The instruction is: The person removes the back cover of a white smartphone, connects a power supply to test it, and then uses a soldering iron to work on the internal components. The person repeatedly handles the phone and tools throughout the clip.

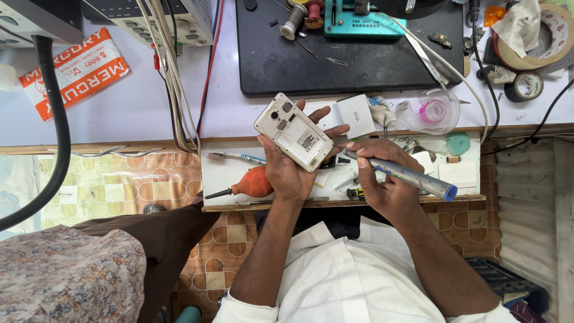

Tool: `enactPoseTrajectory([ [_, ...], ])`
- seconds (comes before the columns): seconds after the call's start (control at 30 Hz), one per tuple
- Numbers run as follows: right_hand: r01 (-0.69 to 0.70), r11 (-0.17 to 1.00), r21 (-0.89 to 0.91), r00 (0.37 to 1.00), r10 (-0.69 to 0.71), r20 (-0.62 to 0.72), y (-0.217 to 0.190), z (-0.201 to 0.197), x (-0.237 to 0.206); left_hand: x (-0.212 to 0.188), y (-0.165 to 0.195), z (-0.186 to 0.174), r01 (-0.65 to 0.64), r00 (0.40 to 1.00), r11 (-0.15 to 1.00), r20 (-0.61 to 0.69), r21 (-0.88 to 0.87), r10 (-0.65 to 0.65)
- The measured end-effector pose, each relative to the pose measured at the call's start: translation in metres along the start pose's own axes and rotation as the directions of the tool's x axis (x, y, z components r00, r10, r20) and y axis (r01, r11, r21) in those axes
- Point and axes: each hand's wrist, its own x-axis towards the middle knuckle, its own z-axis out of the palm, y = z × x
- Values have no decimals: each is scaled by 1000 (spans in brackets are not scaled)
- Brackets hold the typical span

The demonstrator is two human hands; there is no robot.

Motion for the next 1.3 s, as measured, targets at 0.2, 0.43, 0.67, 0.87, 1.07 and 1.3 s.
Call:
enactPoseTrajectory([
  [0.2,-23,999,22,1000,23,3,2,0,-1,1,-1,0,-11,1000,1000,3,4,11],
  [0.43,-26,999,38,1000,26,-2,4,0,-3,1,-1,0,-12,1000,1000,-3,-16,12],
  [0.67,-31,998,55,999,32,-12,5,1,-4,1,0,2,-12,1000,999,1,-40,12],
  [0.87,-9,999,41,1000,10,-18,5,2,-6,0,2,3,-15,1000,999,1,-49,16],
  [1.07,-58,995,79,990,68,-125,6,1,-7,2,-1,0,-49,999,998,11,-30,49],
  [1.3,-4,992,128,993,20,-117,10,5,8,4,-7,-2,-16,999,979,-34,201,23],
])
